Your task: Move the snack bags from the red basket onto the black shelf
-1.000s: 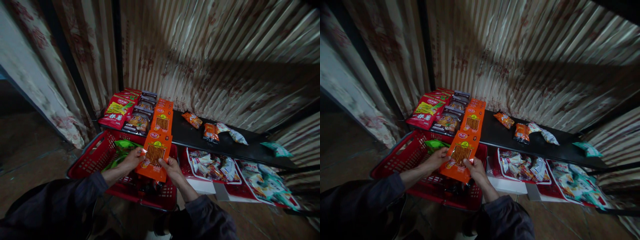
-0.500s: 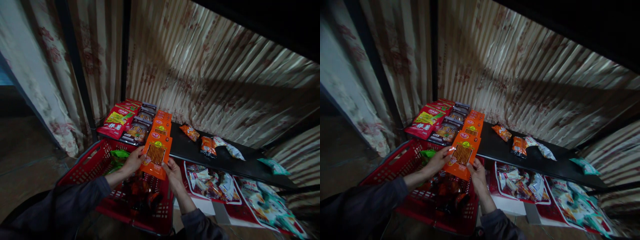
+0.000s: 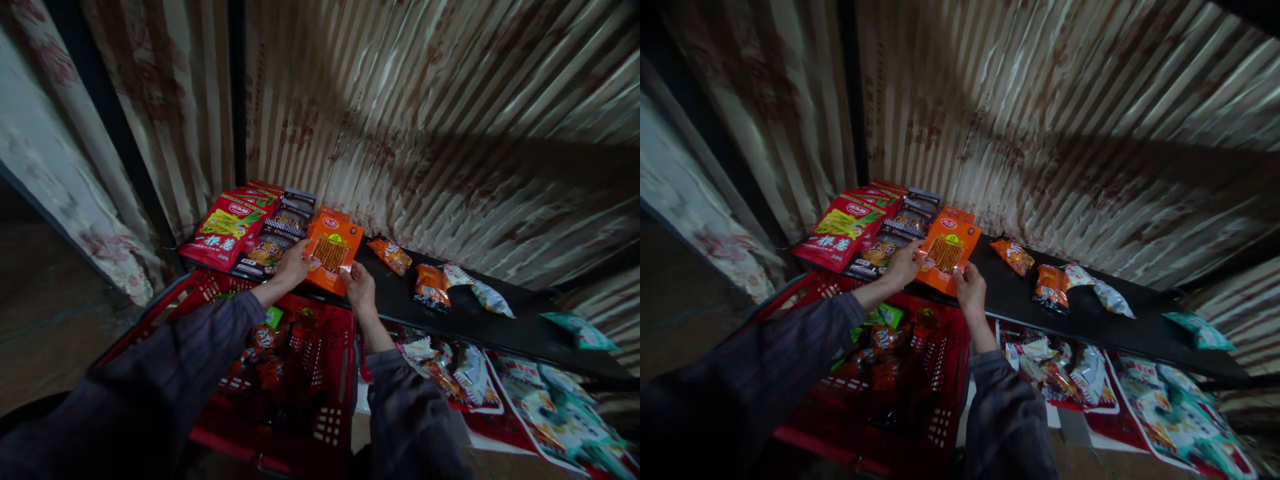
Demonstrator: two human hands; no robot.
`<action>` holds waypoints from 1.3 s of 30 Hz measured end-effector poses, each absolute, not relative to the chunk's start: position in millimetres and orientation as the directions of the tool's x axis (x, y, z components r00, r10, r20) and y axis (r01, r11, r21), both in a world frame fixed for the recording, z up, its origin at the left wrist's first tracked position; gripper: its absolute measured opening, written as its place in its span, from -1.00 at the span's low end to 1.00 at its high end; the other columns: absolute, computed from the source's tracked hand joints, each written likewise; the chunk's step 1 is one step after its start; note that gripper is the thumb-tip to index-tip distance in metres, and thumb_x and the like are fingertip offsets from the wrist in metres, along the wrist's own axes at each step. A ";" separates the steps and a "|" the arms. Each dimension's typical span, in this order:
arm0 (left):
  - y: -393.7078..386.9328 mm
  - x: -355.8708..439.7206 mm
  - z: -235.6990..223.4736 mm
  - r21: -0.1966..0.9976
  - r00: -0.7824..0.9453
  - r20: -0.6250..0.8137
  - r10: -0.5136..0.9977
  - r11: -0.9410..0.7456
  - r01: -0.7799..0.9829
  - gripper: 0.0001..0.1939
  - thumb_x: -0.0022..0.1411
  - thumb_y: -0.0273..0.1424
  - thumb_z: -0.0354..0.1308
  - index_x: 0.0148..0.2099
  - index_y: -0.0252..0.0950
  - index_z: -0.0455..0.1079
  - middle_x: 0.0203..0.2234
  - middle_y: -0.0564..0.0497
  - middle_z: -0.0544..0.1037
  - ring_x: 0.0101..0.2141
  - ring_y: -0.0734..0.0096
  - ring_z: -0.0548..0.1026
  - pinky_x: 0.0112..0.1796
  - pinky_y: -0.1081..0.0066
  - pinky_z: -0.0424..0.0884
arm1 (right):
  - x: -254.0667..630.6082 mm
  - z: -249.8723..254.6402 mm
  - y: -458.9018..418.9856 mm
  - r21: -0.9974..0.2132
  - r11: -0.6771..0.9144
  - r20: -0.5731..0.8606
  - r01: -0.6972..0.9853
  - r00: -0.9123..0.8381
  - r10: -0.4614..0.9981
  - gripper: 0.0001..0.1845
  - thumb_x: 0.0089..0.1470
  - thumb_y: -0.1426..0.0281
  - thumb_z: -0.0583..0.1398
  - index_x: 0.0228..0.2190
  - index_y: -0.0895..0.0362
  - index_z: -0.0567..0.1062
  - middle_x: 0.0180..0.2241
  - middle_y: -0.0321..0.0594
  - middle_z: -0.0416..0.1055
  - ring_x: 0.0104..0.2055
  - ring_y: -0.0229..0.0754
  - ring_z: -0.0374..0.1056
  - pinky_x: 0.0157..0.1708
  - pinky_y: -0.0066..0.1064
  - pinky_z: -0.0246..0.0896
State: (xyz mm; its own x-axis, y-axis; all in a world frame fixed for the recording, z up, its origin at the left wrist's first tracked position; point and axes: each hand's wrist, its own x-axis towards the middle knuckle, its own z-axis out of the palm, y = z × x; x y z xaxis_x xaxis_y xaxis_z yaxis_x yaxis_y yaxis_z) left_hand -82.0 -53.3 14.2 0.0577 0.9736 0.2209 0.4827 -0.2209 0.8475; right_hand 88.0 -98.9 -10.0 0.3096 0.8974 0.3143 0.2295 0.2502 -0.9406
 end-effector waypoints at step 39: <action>-59.4 -60.3 -18.0 0.292 0.409 0.380 0.830 -0.527 0.798 -0.55 0.33 -0.49 -0.08 0.20 -0.60 0.27 0.25 -0.41 0.25 0.30 0.06 0.13 0.27 0.15 0.12 | 80.6 -11.2 -85.1 -0.430 -0.027 0.343 0.903 0.190 0.920 -0.59 0.12 0.44 0.12 0.01 0.09 0.49 -0.24 -0.11 0.47 -0.30 -0.12 0.42 -0.26 -0.36 0.28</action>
State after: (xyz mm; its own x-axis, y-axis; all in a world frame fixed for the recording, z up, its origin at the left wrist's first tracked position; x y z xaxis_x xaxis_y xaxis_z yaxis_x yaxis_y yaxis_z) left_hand -60.3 -59.4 -18.0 0.4089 0.8296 0.3803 0.7982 -0.5271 0.2917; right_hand 80.6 -85.1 -11.2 0.1903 0.9200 0.3425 0.9026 -0.0267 -0.4297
